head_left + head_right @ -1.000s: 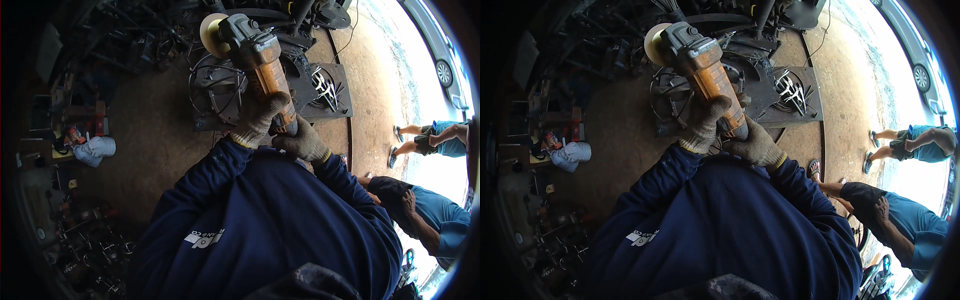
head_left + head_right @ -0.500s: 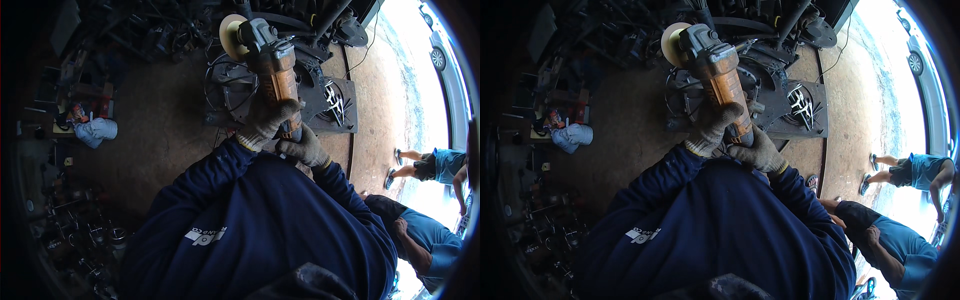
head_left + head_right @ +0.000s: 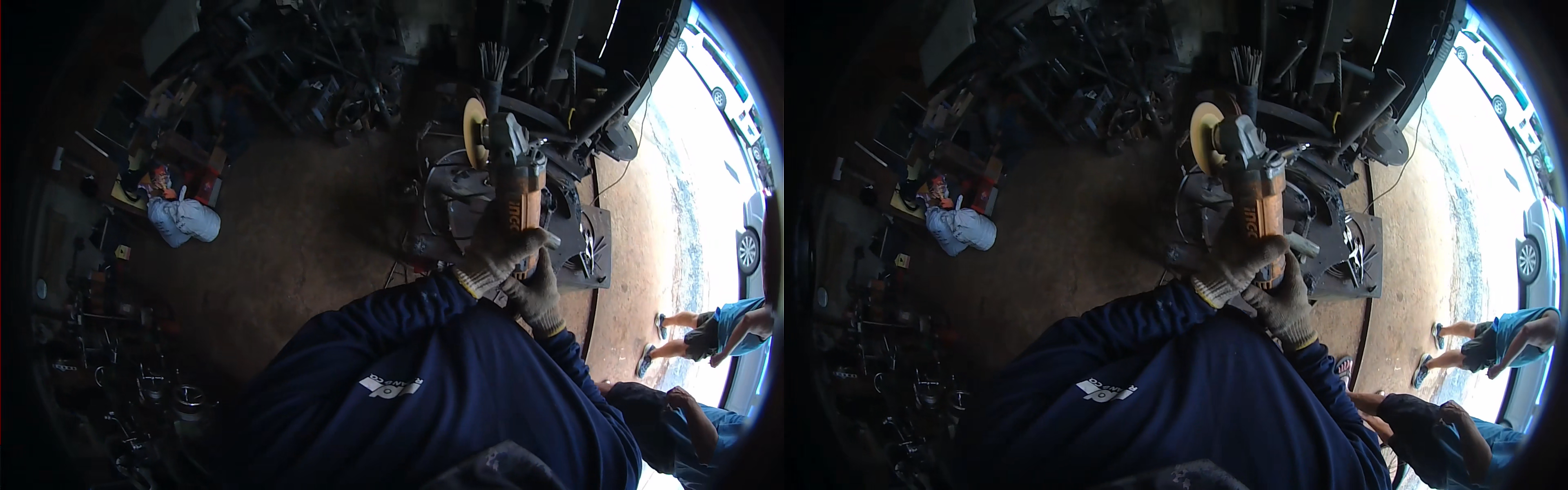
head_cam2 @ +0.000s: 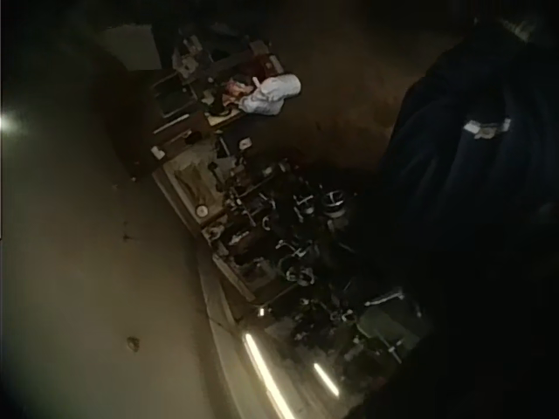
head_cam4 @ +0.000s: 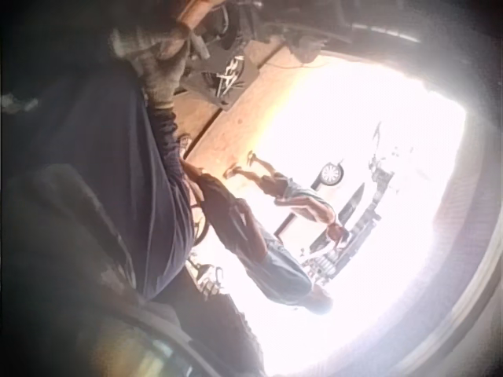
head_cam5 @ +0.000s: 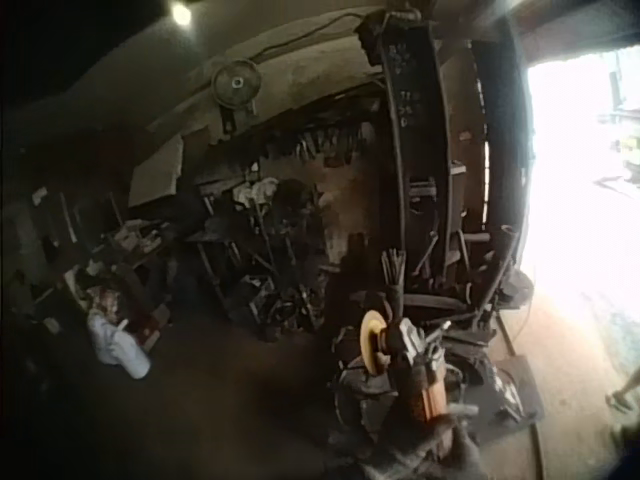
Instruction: The person constructs a small wire-frame structure by bending metal rods, clamping them in a vise, hammering them to shape, and spot-welding the joints. After assembly, the person uses an angle grinder to smooth the welded areas.
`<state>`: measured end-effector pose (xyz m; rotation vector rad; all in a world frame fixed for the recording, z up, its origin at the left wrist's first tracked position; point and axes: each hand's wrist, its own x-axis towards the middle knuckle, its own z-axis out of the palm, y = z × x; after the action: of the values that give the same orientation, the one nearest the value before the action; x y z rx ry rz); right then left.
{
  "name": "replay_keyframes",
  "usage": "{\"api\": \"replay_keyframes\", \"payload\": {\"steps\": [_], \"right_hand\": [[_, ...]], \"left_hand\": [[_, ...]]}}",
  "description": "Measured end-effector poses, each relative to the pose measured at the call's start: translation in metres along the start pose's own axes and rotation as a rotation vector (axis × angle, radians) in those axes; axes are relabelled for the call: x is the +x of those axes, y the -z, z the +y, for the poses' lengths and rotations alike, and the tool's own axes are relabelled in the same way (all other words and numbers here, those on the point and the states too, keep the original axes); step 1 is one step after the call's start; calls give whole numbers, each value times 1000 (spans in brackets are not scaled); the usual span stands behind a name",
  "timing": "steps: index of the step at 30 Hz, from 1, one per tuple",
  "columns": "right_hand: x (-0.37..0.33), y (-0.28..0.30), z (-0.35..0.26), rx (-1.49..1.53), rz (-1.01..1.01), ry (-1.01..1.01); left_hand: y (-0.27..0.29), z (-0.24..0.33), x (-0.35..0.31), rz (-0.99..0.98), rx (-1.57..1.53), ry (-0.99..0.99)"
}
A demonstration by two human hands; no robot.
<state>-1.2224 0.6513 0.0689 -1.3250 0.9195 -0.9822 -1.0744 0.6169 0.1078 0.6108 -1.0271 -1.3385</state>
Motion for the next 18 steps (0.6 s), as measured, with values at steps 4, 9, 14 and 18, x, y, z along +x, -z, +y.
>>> {"api": "replay_keyframes", "payload": {"steps": [4,9,14,18], "right_hand": [[-2,-31,20,-127,87,106],[-12,-71,26,-53,187,26],[-29,-104,16,-461,401,-113],[-26,-124,5,-588,467,-201]], "left_hand": [[24,20,-12,58,43,33],[43,33,-23,226,127,-43],[101,-1,-39,177,738,-157],[89,40,-49,208,428,303]]}}
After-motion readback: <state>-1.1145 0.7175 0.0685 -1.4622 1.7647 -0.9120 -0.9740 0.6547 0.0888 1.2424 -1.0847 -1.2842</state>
